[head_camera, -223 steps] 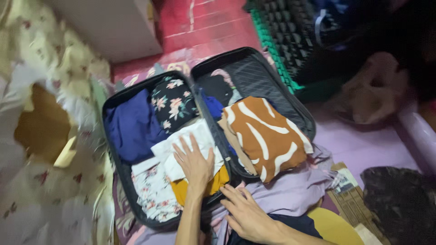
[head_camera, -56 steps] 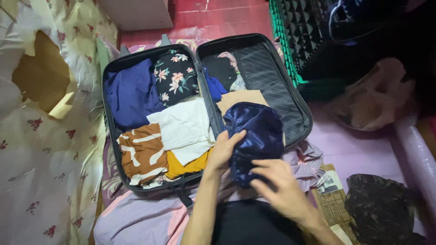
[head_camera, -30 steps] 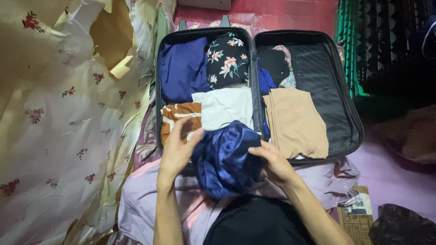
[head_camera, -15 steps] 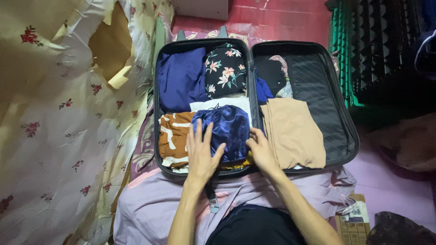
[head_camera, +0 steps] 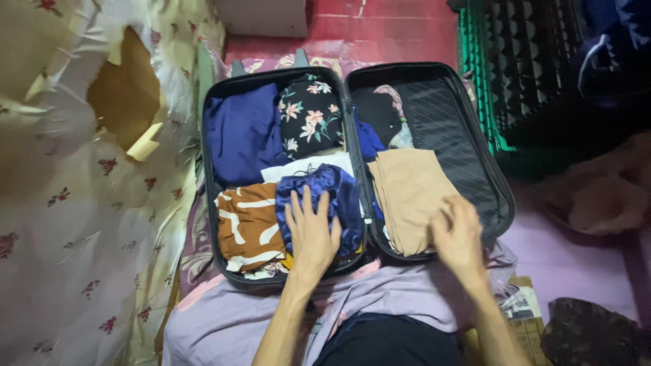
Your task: The person packs folded clothes into an open suitcase placed on a bed, arranging garments in the main compartment, fastening the internal compression strap over the clothes, and placing smaller items in the lid compartment. They then close the suitcase lid at the end.
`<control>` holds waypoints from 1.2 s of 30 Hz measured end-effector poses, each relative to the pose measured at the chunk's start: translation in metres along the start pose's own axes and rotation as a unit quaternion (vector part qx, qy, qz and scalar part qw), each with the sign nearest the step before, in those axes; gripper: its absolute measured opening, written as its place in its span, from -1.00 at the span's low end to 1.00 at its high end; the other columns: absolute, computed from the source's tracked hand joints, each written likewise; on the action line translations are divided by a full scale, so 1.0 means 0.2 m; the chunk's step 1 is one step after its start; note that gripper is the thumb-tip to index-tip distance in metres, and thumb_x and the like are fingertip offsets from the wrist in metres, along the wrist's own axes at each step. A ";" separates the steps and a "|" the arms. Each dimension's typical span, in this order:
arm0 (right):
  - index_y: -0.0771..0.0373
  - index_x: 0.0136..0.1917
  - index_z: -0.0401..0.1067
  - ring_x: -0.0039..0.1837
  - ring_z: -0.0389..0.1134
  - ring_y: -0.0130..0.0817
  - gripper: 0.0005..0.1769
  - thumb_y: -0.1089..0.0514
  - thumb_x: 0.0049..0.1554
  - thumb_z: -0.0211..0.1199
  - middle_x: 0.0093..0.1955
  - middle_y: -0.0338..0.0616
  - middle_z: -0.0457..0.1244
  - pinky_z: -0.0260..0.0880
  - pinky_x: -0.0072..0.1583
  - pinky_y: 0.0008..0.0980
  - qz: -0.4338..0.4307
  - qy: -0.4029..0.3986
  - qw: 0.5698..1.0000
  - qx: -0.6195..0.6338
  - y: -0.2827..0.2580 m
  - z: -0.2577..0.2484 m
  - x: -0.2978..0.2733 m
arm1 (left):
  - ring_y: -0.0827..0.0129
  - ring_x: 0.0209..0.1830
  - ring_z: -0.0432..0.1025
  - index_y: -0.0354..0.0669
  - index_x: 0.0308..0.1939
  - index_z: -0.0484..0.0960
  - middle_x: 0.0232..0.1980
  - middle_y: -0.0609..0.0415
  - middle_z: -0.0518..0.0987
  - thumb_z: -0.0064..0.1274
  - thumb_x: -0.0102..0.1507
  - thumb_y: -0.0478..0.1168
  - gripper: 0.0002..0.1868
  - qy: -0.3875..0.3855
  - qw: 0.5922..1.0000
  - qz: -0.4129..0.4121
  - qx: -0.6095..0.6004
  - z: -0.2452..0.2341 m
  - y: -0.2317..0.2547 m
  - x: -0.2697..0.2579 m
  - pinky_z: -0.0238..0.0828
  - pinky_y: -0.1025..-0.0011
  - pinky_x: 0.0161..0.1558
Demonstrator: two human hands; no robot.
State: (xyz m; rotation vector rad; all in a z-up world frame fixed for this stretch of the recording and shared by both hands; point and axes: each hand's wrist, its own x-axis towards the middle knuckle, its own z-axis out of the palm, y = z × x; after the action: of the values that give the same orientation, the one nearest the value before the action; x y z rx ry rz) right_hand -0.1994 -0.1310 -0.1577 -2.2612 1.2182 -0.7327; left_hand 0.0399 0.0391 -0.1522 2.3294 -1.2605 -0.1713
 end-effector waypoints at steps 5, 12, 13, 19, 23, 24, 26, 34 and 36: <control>0.39 0.44 0.27 0.43 0.20 0.24 -0.24 -0.15 0.15 0.25 0.40 0.35 0.19 0.16 0.41 0.03 0.158 -0.066 0.984 -0.039 0.18 -0.04 0.10 | -0.30 0.61 -0.12 -0.08 0.49 0.32 0.61 -0.27 0.06 0.10 0.26 -0.02 -0.28 0.054 0.995 0.069 -0.046 0.05 0.02 0.06 -0.23 -0.22 0.51; 0.48 0.43 0.28 0.35 0.33 0.18 -0.10 -0.25 0.10 0.29 0.29 0.35 0.30 0.30 0.35 -0.06 0.206 -0.093 0.974 -0.022 0.29 0.01 0.16 | -0.25 0.62 -0.16 -0.06 0.52 0.28 0.62 -0.19 0.04 0.02 0.26 0.04 -0.25 0.001 0.993 0.094 0.068 0.22 -0.05 0.11 -0.27 -0.22 0.49; 0.50 0.43 0.27 0.33 0.34 0.17 -0.09 -0.25 0.09 0.30 0.27 0.35 0.30 0.31 0.33 -0.07 0.208 -0.094 0.974 -0.016 0.30 0.01 0.17 | -0.25 0.62 -0.16 -0.06 0.52 0.28 0.63 -0.20 0.04 0.02 0.27 0.04 -0.25 0.004 0.993 0.097 0.071 0.24 -0.06 0.11 -0.28 -0.22 0.49; 0.54 0.41 0.28 0.28 0.38 0.09 -0.09 -0.22 0.07 0.34 0.24 0.34 0.32 0.34 0.29 -0.13 0.213 -0.093 0.973 0.013 0.36 0.04 0.16 | -0.27 0.59 -0.17 -0.14 0.44 0.35 0.59 -0.21 0.05 0.08 0.20 -0.05 -0.27 -0.020 0.998 0.058 0.032 0.22 -0.03 0.11 -0.31 -0.24 0.46; 0.50 0.38 0.33 0.25 0.39 0.02 -0.18 -0.18 0.10 0.35 0.22 0.25 0.35 0.35 0.25 -0.16 0.197 -0.072 0.977 0.033 0.38 0.04 0.11 | -0.27 0.62 -0.10 -0.24 0.35 0.46 0.54 -0.24 0.21 0.07 0.26 -0.21 -0.44 0.100 0.992 0.039 -0.061 0.21 0.12 0.06 -0.25 -0.20 0.55; 0.49 0.38 0.34 0.24 0.40 0.00 -0.20 -0.17 0.11 0.35 0.20 0.23 0.35 0.35 0.24 -0.17 0.191 -0.063 0.979 0.038 0.38 0.04 0.11 | -0.28 0.60 -0.06 -0.26 0.33 0.48 0.51 -0.29 0.23 0.07 0.24 -0.23 -0.45 0.135 0.987 0.051 -0.075 0.22 0.17 0.04 -0.21 -0.20 0.52; 0.45 0.38 0.34 0.17 0.43 -0.08 -0.21 -0.17 0.11 0.33 0.12 0.15 0.39 0.38 0.20 -0.22 0.231 -0.064 0.969 0.055 0.38 0.03 0.10 | -0.24 0.52 0.07 -0.27 0.28 0.50 0.41 -0.31 0.33 0.08 0.23 -0.25 -0.49 0.160 0.979 0.067 -0.105 0.23 0.28 0.01 -0.07 -0.15 0.47; 0.37 0.37 0.38 0.07 0.44 -0.23 -0.30 -0.14 0.13 0.31 -0.01 0.02 0.43 0.38 0.12 -0.30 0.274 -0.066 0.957 0.071 0.41 -0.01 0.09 | -0.17 -0.01 0.49 -0.41 0.09 0.49 -0.08 -0.29 0.57 0.19 0.22 0.08 -0.38 -0.067 0.994 -0.053 -0.072 0.30 0.57 0.00 0.43 0.03 0.00; 0.38 0.36 0.39 0.05 0.45 -0.24 -0.31 -0.14 0.14 0.31 -0.03 0.02 0.43 0.39 0.11 -0.30 0.267 -0.070 0.958 0.076 0.42 -0.01 0.09 | -0.24 -0.04 0.52 -0.48 0.10 0.46 -0.05 -0.37 0.57 0.16 0.24 0.17 -0.29 -0.121 0.984 -0.100 -0.081 0.31 0.59 0.05 0.46 -0.02 -0.03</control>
State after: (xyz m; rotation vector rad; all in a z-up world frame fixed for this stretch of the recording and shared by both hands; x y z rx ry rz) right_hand -0.2437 -0.1878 -0.2042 -1.7086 1.5470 -0.4321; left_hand -0.0642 -0.0449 -0.1501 2.3403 -1.0705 -0.6179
